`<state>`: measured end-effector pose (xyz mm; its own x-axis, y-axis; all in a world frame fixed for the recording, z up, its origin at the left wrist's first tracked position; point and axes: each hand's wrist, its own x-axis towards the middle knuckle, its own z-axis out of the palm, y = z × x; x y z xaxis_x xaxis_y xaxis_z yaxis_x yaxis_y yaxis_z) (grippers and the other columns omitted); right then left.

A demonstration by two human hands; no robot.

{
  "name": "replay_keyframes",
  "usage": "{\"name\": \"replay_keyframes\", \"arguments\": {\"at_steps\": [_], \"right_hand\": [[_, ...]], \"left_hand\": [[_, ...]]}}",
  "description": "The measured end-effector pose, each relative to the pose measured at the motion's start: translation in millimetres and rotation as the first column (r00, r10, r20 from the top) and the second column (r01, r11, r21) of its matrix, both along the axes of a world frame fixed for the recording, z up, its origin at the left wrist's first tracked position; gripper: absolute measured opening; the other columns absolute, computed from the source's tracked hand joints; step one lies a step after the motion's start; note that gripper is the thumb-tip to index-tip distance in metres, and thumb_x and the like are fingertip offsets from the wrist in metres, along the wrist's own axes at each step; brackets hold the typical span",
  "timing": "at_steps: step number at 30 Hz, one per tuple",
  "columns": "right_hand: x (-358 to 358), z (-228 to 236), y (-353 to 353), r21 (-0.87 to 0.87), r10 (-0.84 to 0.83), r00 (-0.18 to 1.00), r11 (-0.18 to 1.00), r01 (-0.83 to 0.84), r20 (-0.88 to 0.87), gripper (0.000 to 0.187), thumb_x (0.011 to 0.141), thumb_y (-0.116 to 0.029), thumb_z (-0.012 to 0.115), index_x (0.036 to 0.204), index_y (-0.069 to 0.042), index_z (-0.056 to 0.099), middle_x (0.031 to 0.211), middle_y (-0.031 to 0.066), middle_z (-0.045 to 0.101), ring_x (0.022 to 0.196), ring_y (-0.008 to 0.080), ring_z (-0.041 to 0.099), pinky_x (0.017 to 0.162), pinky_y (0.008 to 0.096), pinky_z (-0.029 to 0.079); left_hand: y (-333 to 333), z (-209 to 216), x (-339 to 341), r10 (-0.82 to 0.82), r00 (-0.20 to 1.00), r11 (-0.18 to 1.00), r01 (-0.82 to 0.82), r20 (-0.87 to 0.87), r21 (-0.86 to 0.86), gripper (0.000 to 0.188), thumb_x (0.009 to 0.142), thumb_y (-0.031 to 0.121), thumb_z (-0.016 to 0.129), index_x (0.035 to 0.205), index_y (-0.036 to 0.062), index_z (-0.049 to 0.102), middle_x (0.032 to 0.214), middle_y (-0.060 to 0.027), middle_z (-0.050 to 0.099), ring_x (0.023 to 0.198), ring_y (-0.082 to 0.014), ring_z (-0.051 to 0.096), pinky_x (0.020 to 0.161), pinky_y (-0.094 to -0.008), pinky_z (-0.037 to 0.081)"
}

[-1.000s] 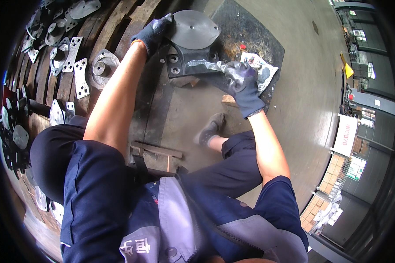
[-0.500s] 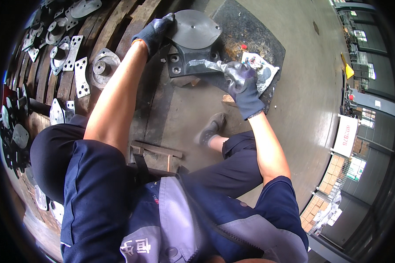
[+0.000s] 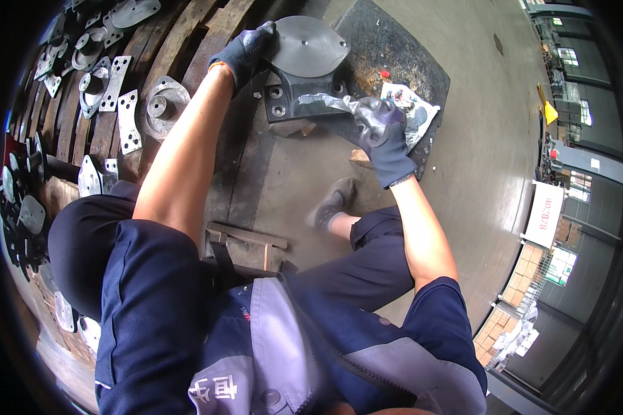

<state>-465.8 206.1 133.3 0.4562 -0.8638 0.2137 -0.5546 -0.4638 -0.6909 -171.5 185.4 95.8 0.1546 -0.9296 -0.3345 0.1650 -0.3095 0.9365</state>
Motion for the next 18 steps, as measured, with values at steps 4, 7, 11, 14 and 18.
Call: {"name": "replay_keyframes", "arguments": {"at_steps": [4,7,11,14,18], "right_hand": [[2.5,13.9,13.4,0.045,0.066,0.998,0.997,-0.065,-0.004,0.028,0.076,0.008,0.052,0.100,-0.003,0.061,0.078,0.0052,0.060,0.067,0.0137,0.055,0.059,0.0248,0.044],[11.1,18.7,31.9,0.245,0.023,0.981,0.967,-0.071,0.192,0.035,0.082,0.007,0.049,0.114,-0.004,0.058,0.085,0.0031,0.063,0.065,0.0081,0.051,0.057,0.0215,0.043],[24.4,19.1,53.3,0.724,-0.376,0.865,0.689,0.021,0.332,0.032,0.088,0.002,0.047,0.119,-0.002,0.054,0.089,0.0047,0.063,0.066,0.0045,0.050,0.058,0.0186,0.043],[36.9,21.1,65.6,0.773,-0.509,0.804,0.626,0.101,0.308,0.036,0.087,0.003,0.043,0.121,-0.003,0.052,0.090,0.0066,0.063,0.065,0.0077,0.051,0.057,0.0203,0.044],[38.0,9.6,74.5,0.770,-0.593,0.703,0.631,0.101,0.393,0.040,0.083,0.007,0.042,0.121,-0.003,0.052,0.091,0.0088,0.063,0.065,0.0091,0.052,0.056,0.0208,0.043]], "left_hand": [[-0.1,-11.3,5.6,-0.046,0.960,0.990,0.080,0.276,-0.114,0.043,0.092,0.047,0.041,0.095,0.0095,0.061,0.061,-0.0017,0.049,0.047,-0.0111,0.039,0.043,-0.0259,0.029],[2.7,-11.2,5.8,-0.039,0.977,0.992,0.063,0.210,-0.108,0.043,0.092,0.046,0.042,0.099,0.0081,0.061,0.071,-0.0025,0.056,0.054,-0.0115,0.043,0.047,-0.0261,0.034],[8.9,0.1,0.2,-0.008,1.000,0.996,0.011,-0.029,0.094,0.044,0.091,0.045,0.045,0.101,0.0064,0.062,0.086,-0.0013,0.061,0.066,-0.0119,0.050,0.055,-0.0274,0.039],[9.3,1.5,0.6,0.001,0.999,0.993,0.003,-0.033,0.120,0.043,0.090,0.045,0.046,0.100,0.0058,0.062,0.085,-0.0019,0.061,0.065,-0.0127,0.051,0.053,-0.0282,0.040],[11.7,10.8,-4.2,-0.001,1.000,0.996,0.002,-0.006,0.090,0.039,0.089,0.042,0.049,0.097,0.0065,0.062,0.083,-0.0020,0.060,0.064,-0.0132,0.051,0.052,-0.0285,0.041]]}}
